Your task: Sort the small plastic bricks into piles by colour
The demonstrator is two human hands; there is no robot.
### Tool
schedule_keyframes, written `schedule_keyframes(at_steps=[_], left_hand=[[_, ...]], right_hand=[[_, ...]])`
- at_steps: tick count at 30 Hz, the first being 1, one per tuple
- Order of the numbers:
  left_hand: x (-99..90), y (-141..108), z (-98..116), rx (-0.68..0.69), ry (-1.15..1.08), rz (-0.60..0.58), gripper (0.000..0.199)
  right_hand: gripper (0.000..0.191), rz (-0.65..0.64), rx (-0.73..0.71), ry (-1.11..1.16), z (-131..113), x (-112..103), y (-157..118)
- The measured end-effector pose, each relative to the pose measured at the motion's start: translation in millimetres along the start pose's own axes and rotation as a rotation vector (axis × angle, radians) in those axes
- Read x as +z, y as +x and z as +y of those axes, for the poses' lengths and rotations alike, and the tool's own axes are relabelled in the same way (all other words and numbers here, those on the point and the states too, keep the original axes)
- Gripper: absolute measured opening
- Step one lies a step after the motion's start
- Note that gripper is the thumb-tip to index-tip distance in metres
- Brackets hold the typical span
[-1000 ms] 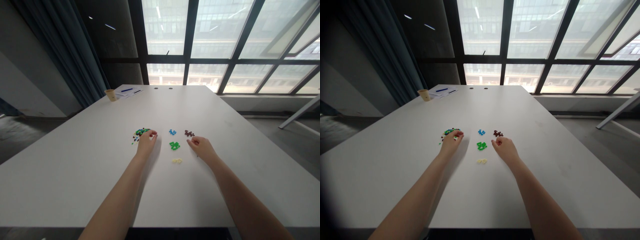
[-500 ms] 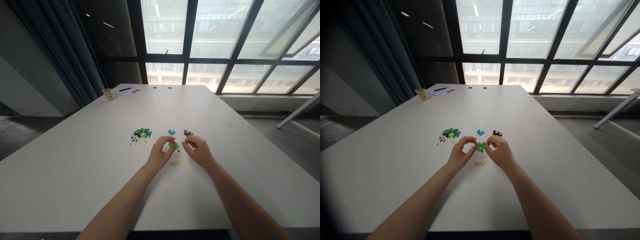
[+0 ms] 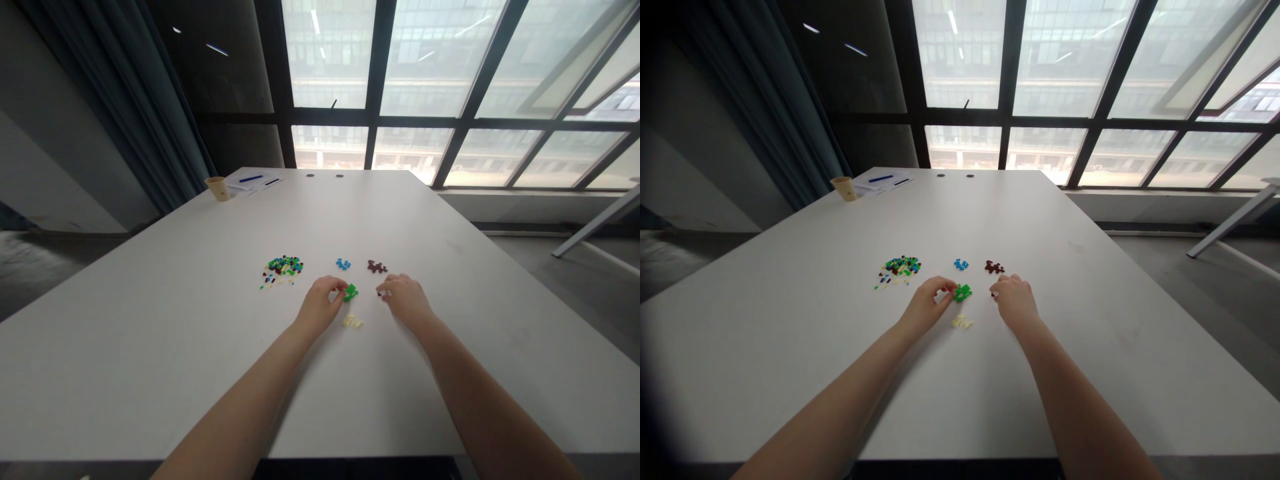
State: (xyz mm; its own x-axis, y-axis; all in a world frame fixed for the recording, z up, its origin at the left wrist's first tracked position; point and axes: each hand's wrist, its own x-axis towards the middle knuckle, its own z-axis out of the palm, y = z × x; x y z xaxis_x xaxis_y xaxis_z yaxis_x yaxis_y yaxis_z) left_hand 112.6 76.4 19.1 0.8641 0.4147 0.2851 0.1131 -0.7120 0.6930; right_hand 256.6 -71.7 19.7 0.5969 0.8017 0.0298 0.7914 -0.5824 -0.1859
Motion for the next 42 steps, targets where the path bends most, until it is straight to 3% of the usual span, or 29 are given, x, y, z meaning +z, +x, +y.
schedule_keyframes(at_steps=[4, 8, 21, 27, 34, 42], left_hand=[[-0.3, -2, 0, 0.077, 0.047, -0.275, 0.014], [2.3, -5, -1, 0.072, 0.087, -0.389, 0.012], [7.0, -7, -4, 0.079, 0.126, -0.428, 0.017], [3.6, -6, -7, 0.117, 0.074, -0.361, 0.029], [-2.2, -6, -8, 0.13, 0.11, -0.421, 0.037], [-2.9, -7, -5, 0.149, 0.118, -0.403, 0.041]], right_hand=[[0.016, 0.012, 0.035, -0.038, -2, 2, 3], [0.018, 0.03, 0.035, -0.036, -4, 5, 6], [0.024, 0.068, -0.059, 0.214, -21, 1, 3], [0.023, 0.071, -0.075, 0.24, -21, 0, 1], [0.022, 0.074, -0.086, 0.242, -19, -1, 0], [0.021, 0.082, -0.086, 0.258, -20, -1, 0]])
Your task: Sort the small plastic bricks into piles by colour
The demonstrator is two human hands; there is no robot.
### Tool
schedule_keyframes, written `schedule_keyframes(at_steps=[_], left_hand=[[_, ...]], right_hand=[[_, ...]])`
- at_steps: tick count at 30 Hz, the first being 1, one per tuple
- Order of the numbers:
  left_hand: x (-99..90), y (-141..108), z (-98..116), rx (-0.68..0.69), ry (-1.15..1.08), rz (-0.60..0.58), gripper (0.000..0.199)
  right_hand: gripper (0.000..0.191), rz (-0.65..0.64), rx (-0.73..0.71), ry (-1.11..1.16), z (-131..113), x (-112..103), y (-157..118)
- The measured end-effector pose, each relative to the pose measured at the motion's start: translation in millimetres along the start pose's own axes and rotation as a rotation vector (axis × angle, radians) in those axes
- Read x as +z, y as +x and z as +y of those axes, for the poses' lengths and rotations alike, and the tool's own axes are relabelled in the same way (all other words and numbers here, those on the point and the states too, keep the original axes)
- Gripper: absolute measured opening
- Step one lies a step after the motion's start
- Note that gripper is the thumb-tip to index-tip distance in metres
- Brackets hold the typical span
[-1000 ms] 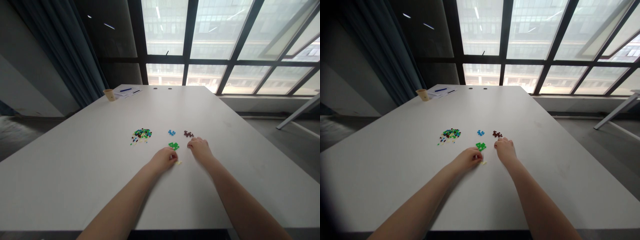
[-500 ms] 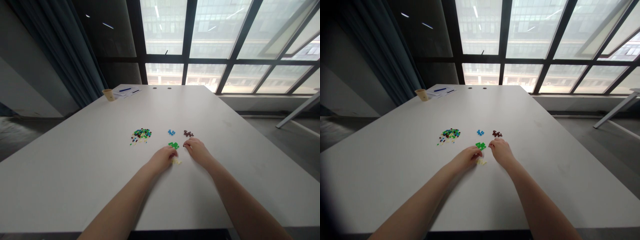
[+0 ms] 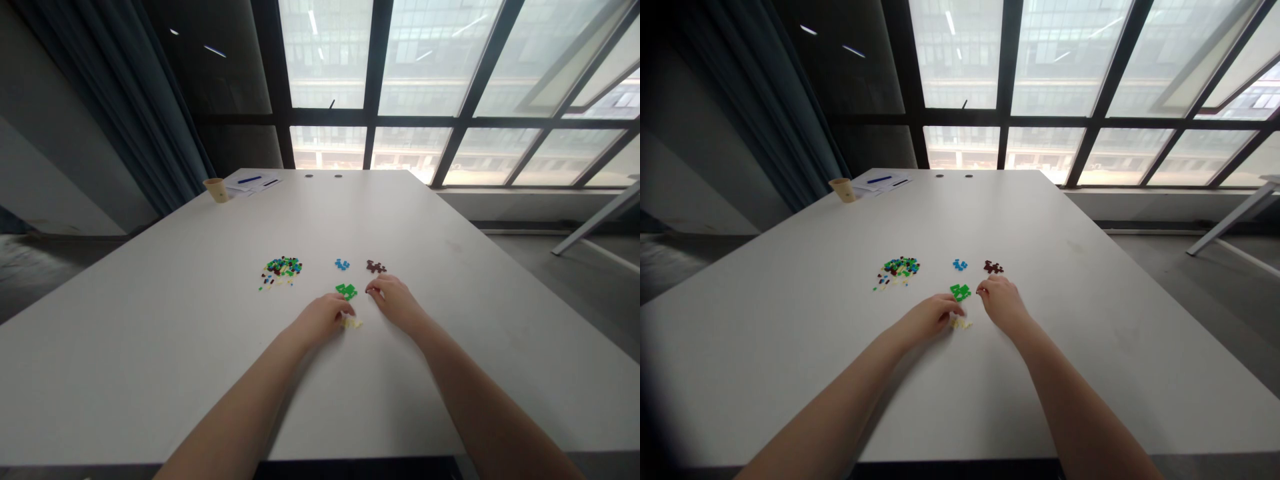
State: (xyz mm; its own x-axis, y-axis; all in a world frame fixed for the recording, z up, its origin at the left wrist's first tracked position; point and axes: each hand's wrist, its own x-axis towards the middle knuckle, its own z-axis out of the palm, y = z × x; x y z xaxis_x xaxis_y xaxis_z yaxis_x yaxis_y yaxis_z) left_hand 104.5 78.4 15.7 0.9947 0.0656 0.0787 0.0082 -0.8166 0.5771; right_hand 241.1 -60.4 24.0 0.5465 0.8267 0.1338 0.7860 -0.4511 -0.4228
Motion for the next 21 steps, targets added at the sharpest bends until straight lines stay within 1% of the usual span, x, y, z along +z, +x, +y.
schedule_keyframes(at_steps=[4, 7, 9, 11, 13, 15, 18, 21], left_hand=[[0.2, 0, 1, -0.03, -0.043, -0.014, 0.037], [1.0, 2, 3, -0.074, -0.093, 0.013, 0.037], [0.0, 3, 6, -0.099, -0.118, 0.077, 0.034], [-2.3, 4, 9, -0.096, -0.132, 0.188, 0.026], [-4.8, 4, 12, -0.051, -0.142, 0.305, 0.019], [-6.5, 5, 14, 0.022, -0.163, 0.386, 0.016], [-6.7, 5, 15, 0.1, -0.208, 0.462, 0.012], [-5.9, 5, 14, 0.097, -0.251, 0.51, 0.011]], right_hand=[[0.021, 0.02, -0.018, 0.052, 0, -1, 0], [0.02, 0.034, -0.033, 0.165, 0, -2, 1], [0.019, 0.027, -0.016, 0.276, -2, -1, 1], [0.019, -0.011, 0.024, 0.435, -4, 0, 1], [0.021, -0.088, 0.073, 0.641, -8, 3, -1], [0.024, -0.171, 0.134, 0.839, -13, 5, -2], [0.029, -0.225, 0.236, 1.055, -20, 8, -4], [0.033, -0.229, 0.3, 1.218, -24, 7, -5]])
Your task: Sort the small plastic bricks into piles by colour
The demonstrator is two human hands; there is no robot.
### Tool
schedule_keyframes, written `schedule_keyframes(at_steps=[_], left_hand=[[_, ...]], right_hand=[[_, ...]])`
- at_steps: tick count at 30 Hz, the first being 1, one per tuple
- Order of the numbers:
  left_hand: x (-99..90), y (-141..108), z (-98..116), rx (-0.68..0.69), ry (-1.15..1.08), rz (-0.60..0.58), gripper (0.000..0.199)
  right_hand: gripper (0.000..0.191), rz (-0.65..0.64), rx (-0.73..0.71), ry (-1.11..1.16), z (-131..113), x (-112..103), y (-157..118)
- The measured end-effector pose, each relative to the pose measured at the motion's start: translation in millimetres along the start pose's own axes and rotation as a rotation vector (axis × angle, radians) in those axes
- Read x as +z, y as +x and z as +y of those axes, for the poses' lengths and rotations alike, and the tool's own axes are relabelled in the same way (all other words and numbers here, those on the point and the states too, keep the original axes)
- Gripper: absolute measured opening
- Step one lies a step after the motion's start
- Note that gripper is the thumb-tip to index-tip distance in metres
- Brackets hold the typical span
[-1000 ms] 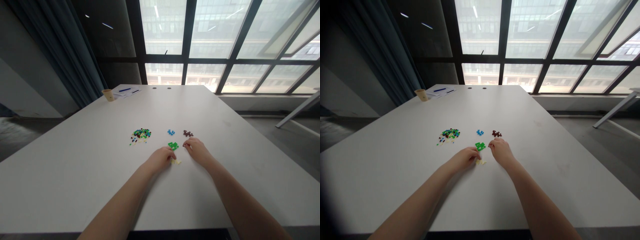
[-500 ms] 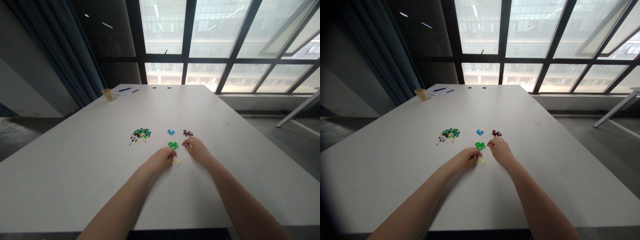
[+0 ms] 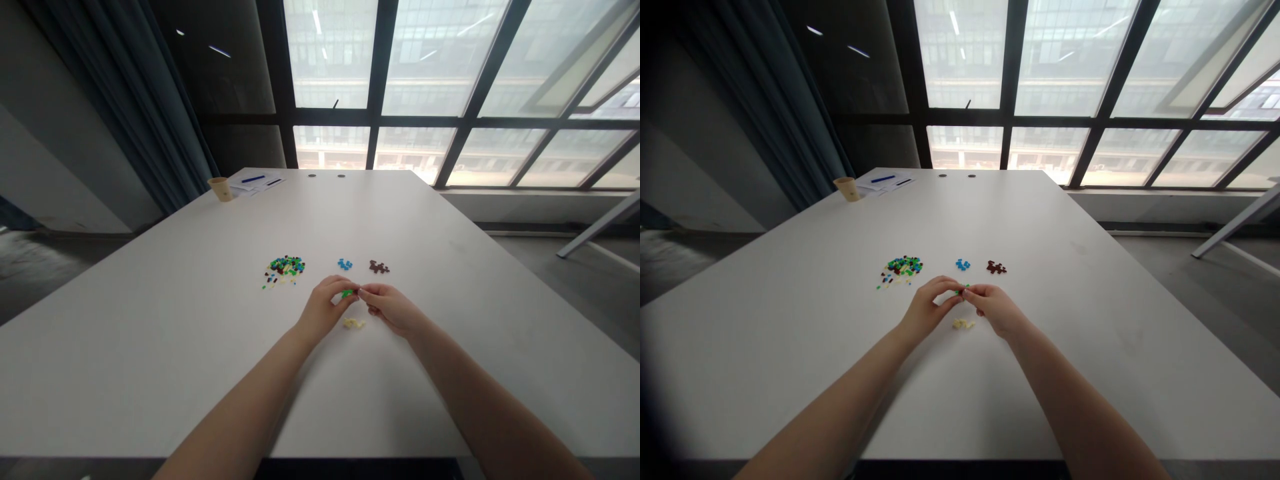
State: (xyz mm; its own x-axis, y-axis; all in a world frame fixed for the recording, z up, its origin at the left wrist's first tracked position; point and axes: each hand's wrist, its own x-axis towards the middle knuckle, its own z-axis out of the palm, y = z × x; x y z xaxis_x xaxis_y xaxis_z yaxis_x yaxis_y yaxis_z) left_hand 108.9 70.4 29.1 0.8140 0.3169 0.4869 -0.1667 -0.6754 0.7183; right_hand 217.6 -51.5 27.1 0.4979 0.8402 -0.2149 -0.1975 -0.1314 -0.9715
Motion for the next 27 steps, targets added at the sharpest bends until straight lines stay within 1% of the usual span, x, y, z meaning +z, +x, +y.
schedule_keyframes(at_steps=[4, 11, 17, 23, 25, 27], left_hand=[[0.4, 0.2, -1.1, -0.031, -0.062, 0.019, 0.01], [0.8, 1.5, 2.5, -0.093, -0.127, 0.065, 0.005], [0.9, 1.4, 1.7, -0.194, -0.192, 0.084, 0.005], [1.8, 1.1, -3.3, -0.201, -0.233, 0.09, 0.008], [1.8, 1.2, -3.9, -0.196, -0.222, 0.087, 0.007], [1.6, 1.2, -3.9, -0.182, -0.202, 0.08, 0.006]], right_hand=[[0.035, -0.012, 0.023, 0.102, -2.9, 1.4, -1.1], [0.035, -0.002, 0.019, 0.149, -2.3, 1.7, -1.6], [0.033, 0.006, 0.002, 0.18, -3.9, 1.1, -2.4], [0.032, 0.005, -0.007, 0.14, -6.9, 2.6, -3.6], [0.033, 0.016, -0.022, 0.086, -7.3, 3.2, -3.4], [0.034, 0.055, -0.048, 0.002, -7.2, 4.0, -3.3]])
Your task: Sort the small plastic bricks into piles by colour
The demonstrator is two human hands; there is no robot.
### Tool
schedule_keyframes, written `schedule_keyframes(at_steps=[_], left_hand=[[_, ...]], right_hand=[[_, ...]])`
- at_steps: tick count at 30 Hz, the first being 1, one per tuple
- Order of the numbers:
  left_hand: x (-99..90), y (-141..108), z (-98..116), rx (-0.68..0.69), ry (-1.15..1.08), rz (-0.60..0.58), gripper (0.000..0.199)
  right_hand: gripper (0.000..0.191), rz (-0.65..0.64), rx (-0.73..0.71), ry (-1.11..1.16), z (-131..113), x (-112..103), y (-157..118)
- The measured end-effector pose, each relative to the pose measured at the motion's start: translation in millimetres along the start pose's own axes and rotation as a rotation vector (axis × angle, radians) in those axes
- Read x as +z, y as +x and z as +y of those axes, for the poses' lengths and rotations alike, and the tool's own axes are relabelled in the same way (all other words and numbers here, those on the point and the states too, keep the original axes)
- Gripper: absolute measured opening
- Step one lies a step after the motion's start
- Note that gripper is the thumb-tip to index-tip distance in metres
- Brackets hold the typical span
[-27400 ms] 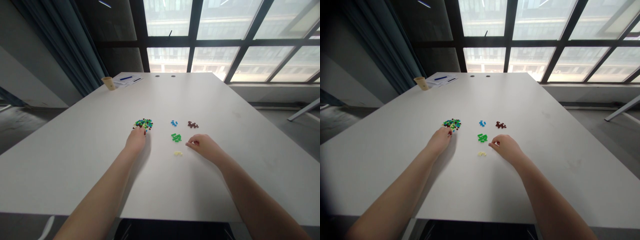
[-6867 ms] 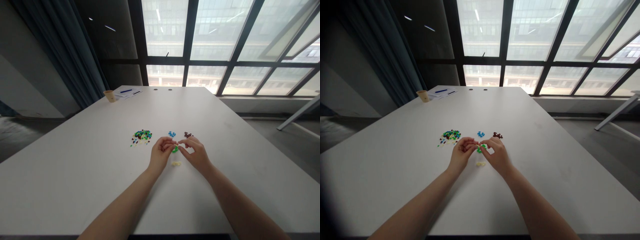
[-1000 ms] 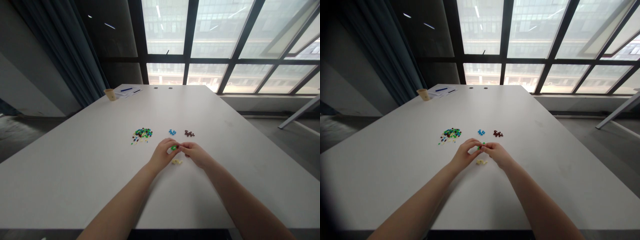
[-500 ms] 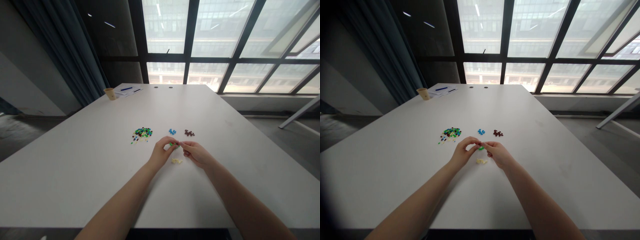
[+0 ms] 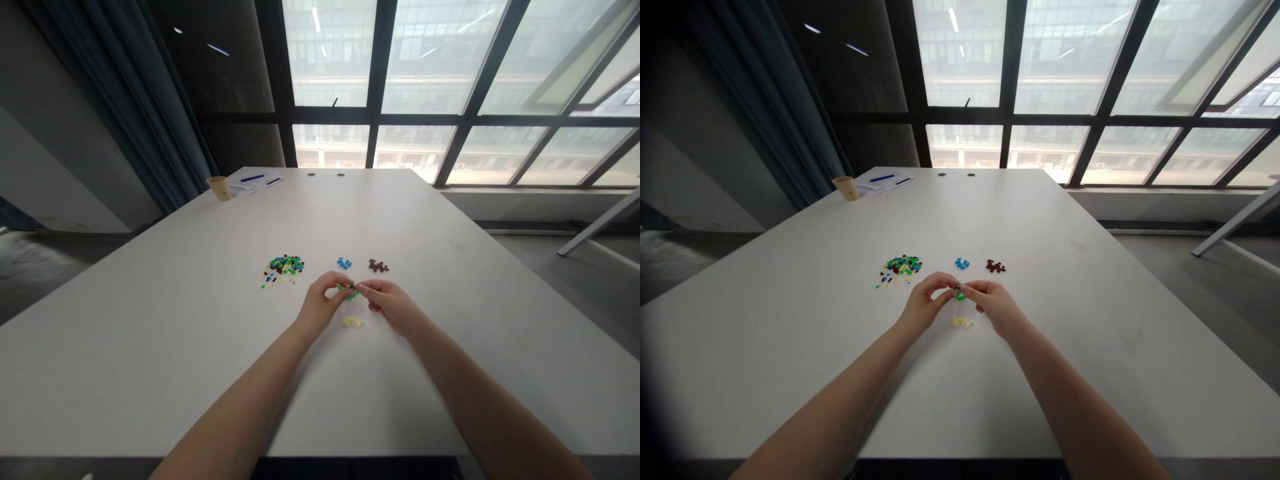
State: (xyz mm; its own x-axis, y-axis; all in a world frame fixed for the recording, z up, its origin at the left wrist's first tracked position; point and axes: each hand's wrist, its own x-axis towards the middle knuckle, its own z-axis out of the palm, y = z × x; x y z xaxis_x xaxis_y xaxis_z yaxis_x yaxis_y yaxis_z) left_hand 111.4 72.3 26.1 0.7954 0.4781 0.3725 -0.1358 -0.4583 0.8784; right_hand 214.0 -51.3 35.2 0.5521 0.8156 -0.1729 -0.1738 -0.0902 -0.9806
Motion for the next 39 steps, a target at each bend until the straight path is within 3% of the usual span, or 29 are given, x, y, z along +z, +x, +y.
schedule_keyframes(at_steps=[5, 9, 11, 15, 17, 20, 24, 34, 39], left_hand=[[0.7, -1, -1, 0.074, 0.072, -0.028, 0.003], [1.2, -1, -2, 0.043, 0.095, -0.02, 0.01], [0.0, 0, -3, 0.003, 0.085, 0.009, 0.018], [-4.1, 2, -7, -0.071, 0.071, 0.041, 0.024], [-5.3, 3, -9, -0.097, 0.069, 0.044, 0.025], [-5.0, 4, -12, -0.111, 0.06, 0.03, 0.025], [-3.5, 5, -14, -0.108, 0.054, 0.012, 0.026], [-6.2, 6, -16, -0.14, 0.068, 0.037, 0.025], [-13.9, 10, -17, -0.145, 0.08, 0.114, 0.023]], right_hand=[[0.033, 0.071, -0.082, -0.205, 2, 2, -1], [0.035, 0.095, -0.146, -0.407, 2, -6, 1], [0.037, 0.175, -0.161, -0.503, 1, -20, 5], [0.036, 0.494, -0.162, -0.755, 6, -64, 21], [0.032, 0.561, -0.096, -0.909, 12, -83, 30], [0.026, 0.553, -0.037, -0.971, 23, -97, 41], [0.024, 0.554, -0.013, -1.022, 34, -94, 51], [0.028, 0.6, -0.074, -1.093, 38, -93, 52], [0.028, 0.586, -0.1, -1.12, 38, -90, 50]])
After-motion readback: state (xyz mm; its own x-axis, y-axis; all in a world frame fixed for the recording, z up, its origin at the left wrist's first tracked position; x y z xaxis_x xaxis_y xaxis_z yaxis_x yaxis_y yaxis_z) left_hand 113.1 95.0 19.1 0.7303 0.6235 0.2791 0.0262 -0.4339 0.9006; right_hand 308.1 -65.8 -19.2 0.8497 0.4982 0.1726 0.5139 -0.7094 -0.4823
